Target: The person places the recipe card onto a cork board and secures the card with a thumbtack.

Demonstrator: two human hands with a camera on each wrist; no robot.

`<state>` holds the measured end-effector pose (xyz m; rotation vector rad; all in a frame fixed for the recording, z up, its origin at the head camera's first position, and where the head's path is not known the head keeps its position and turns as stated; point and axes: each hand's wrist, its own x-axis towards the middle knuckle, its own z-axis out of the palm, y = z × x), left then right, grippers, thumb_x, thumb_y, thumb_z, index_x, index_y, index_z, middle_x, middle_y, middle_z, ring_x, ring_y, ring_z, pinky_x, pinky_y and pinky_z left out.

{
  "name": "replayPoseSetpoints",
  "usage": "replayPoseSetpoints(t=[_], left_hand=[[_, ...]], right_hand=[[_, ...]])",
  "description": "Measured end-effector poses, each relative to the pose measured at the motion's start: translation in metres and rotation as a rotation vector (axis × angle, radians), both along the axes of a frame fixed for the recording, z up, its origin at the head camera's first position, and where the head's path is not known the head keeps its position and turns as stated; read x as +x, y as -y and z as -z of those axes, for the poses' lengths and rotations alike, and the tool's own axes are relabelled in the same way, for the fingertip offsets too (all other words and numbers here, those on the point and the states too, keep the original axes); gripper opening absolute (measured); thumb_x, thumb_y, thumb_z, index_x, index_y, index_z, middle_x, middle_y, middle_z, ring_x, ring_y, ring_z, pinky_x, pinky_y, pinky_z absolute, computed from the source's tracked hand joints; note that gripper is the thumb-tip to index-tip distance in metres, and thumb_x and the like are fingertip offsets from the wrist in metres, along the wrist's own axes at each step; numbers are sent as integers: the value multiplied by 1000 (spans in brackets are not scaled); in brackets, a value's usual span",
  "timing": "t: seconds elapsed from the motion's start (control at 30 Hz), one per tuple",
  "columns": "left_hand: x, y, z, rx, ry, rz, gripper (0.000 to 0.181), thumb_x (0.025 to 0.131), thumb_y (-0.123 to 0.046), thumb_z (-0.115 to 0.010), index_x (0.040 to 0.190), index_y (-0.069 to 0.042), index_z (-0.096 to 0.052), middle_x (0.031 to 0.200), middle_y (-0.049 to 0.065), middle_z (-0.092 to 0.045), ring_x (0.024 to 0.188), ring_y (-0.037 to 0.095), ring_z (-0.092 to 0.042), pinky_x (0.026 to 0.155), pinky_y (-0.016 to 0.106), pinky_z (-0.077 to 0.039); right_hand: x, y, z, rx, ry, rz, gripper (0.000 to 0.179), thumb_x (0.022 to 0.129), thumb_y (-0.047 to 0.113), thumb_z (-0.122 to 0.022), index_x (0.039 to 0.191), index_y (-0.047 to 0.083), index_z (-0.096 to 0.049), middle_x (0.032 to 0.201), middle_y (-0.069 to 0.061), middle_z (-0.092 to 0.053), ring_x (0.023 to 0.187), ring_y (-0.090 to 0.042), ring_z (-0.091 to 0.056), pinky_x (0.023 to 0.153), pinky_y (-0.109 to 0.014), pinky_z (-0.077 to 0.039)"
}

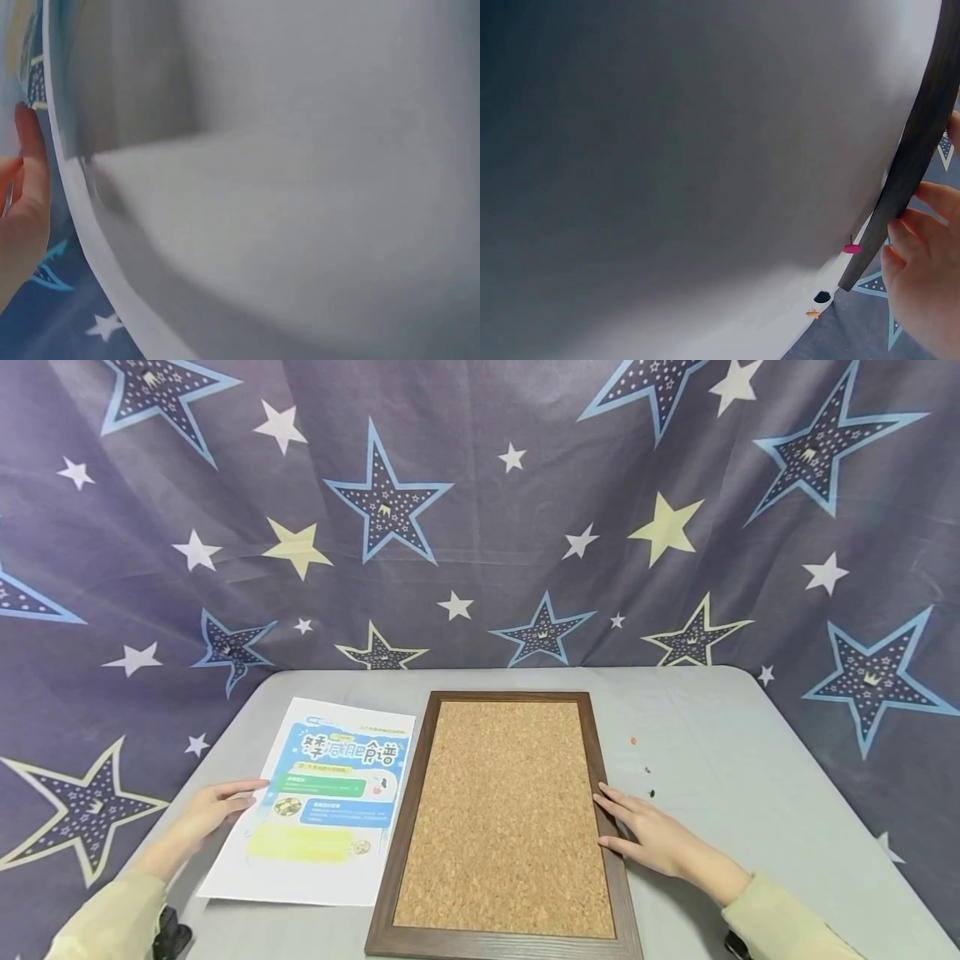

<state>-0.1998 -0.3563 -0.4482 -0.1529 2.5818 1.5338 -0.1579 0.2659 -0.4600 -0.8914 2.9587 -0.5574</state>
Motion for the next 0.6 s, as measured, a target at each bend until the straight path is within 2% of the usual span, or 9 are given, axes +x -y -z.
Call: replayPoseSetpoints(t=[0.1,0.2,0.3,0.4,0.6], left_hand=[[2,5,-1,91,49,-28,42,87,-6,-51,125,9,-43,119,25,-50,80,6,-60,70,25,-50],[3,8,-2,187,89,-65,40,85,-8,-56,124,1,-50,106,6,-59,79,5,-61,70,25,-50],[3,8,-3,268,106,-82,33,84,-9,-58,117,-12,-59,94,-9,-59,78,5,-61,69,24,-51],[4,6,-4,320,111,-93,27,83,-9,-59,107,-19,-64,90,-12,-59,77,6,-62,69,24,-51],[5,3,-6,346,134,-106,26,83,-7,-58,90,-31,-66,86,-13,-61,75,7,-63,67,25,-51]], right_hand=[[0,0,0,1,1,-1,60,87,42,-50,133,5,-40,138,-16,-34,120,-38,-37,92,-52,-34],[0,1,0,1,-3,1,60,87,41,-51,133,4,-40,138,-16,-34,120,-38,-37,92,-52,-33],[0,1,0,-2,-7,4,59,87,40,-51,133,4,-40,138,-16,-34,120,-38,-37,93,-51,-33],[0,1,-1,-5,-6,6,59,87,41,-51,132,4,-40,138,-16,-33,120,-38,-37,93,-51,-33],[0,1,-1,-3,1,7,60,87,41,-51,132,3,-40,139,-16,-33,120,-38,-37,93,-52,-33]])
